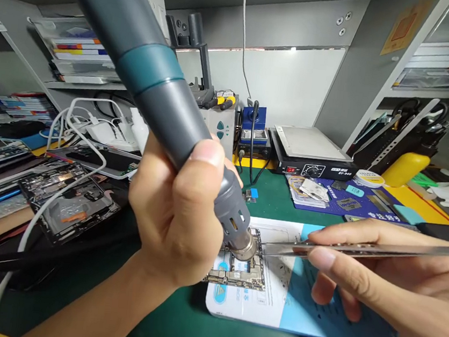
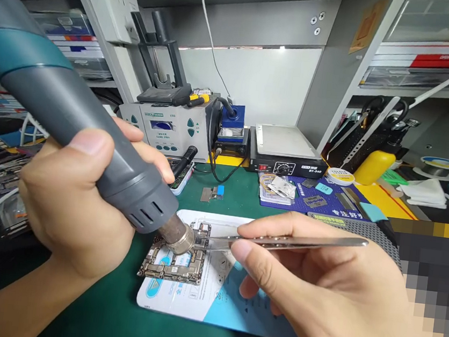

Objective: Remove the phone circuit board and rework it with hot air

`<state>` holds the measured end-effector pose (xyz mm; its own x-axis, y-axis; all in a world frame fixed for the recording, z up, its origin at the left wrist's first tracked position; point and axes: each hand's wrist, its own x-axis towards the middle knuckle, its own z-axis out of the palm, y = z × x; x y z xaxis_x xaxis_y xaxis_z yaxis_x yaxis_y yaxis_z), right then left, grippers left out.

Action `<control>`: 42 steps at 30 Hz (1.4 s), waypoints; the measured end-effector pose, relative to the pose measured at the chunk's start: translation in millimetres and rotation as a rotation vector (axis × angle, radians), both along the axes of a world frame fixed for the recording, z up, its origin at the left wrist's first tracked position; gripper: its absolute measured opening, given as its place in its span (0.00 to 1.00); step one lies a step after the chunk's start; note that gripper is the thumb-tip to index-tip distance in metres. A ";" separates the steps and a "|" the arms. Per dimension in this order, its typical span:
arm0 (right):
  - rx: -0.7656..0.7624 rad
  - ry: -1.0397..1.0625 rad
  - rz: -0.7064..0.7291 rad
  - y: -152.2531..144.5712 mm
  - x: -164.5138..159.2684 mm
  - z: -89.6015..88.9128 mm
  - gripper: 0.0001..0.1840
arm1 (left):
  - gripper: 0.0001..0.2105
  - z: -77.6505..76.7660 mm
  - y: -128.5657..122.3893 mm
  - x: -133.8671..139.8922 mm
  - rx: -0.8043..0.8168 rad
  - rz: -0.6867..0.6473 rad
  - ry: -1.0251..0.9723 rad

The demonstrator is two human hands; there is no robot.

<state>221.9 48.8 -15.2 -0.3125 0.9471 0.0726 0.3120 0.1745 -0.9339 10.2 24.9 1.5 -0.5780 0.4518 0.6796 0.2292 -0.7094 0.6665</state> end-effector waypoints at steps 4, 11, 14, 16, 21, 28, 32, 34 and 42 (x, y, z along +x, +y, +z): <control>0.003 -0.032 0.043 -0.8 1.8 1.2 0.17 | 0.07 -3.2 -3.1 -2.9 -0.040 0.010 0.025; 0.122 -0.026 0.034 2.8 0.9 1.0 0.12 | 0.09 -4.9 -5.0 -3.3 -0.067 0.103 0.075; 0.164 0.000 0.059 5.0 0.4 -1.9 0.10 | 0.10 -7.3 -4.8 -4.4 -0.068 0.115 0.094; 0.167 0.003 0.058 5.8 1.7 -4.1 0.09 | 0.11 -8.7 -5.0 -5.3 -0.075 0.117 0.096; 0.056 -0.073 0.051 7.9 6.7 -7.2 0.12 | 0.11 -7.7 -7.7 -5.9 -0.124 0.138 0.100; -0.077 -0.130 0.025 3.3 3.4 3.6 0.18 | 0.10 -6.0 -7.3 -4.7 -0.113 0.140 0.101; -0.164 -0.125 0.053 3.7 2.1 7.5 0.19 | 0.12 -6.6 -6.0 -4.5 -0.114 0.168 0.103; -0.163 -0.122 0.060 4.4 3.2 7.4 0.20 | 0.12 -6.8 -6.7 -4.4 -0.120 0.189 0.110; -0.166 -0.133 0.066 1.0 -0.8 13.5 0.22 | 0.11 -5.8 -6.9 -4.6 -0.106 0.140 0.110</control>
<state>221.1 49.8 -1.6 -0.3710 0.9196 -0.1289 0.4270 0.0457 -0.9031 5.6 18.0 -4.2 -0.5650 0.4443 0.6953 0.3966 -0.5927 0.7010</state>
